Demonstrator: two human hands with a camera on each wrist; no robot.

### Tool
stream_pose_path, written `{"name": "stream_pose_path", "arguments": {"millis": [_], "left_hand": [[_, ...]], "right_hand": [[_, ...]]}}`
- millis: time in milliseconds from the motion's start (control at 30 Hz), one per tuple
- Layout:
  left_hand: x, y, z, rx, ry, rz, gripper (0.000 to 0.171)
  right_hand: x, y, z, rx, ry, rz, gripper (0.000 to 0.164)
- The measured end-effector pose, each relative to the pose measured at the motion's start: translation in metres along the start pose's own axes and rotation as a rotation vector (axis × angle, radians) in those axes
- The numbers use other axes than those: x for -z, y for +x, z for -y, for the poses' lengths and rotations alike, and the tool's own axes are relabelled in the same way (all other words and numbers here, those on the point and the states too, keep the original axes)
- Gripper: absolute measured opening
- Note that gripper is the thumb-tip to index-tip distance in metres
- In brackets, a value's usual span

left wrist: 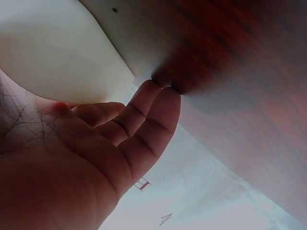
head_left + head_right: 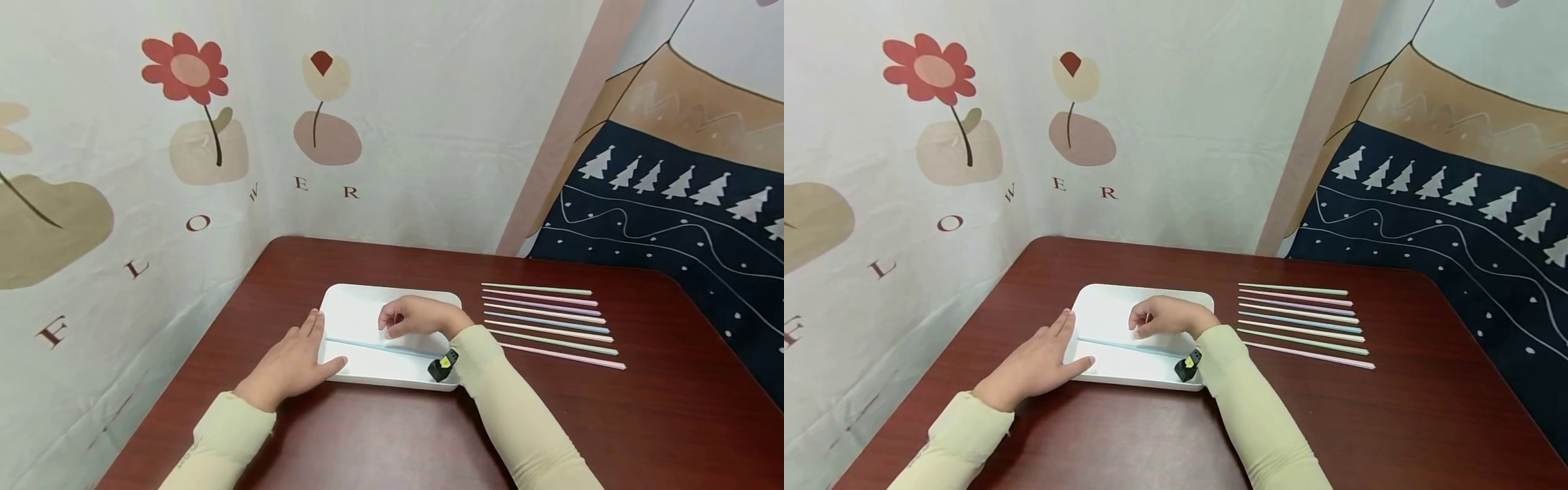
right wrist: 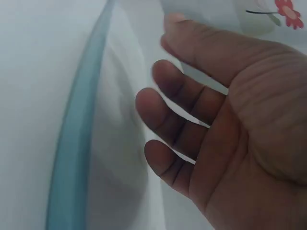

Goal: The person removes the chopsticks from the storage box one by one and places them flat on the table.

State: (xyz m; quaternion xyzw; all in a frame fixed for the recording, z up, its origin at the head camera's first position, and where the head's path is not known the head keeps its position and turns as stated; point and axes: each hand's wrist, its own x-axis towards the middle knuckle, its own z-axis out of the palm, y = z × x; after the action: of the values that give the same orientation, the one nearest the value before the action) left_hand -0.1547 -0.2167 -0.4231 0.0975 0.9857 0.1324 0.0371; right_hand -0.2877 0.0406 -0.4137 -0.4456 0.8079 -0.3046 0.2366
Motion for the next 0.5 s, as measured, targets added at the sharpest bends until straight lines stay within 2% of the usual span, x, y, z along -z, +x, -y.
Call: {"name": "stream_pose_path", "arguments": {"millis": [300, 500], "left_hand": [[0.002, 0.000, 0.000, -0.006, 0.006, -0.005, 0.101], [0.001, 0.001, -0.002, 0.001, -0.002, 0.002, 0.100]], "right_hand": [[-0.010, 0.006, 0.003, -0.032, -0.012, 0.075, 0.011], [-0.016, 0.007, 0.001, -0.051, -0.114, 0.075, 0.013]]}}
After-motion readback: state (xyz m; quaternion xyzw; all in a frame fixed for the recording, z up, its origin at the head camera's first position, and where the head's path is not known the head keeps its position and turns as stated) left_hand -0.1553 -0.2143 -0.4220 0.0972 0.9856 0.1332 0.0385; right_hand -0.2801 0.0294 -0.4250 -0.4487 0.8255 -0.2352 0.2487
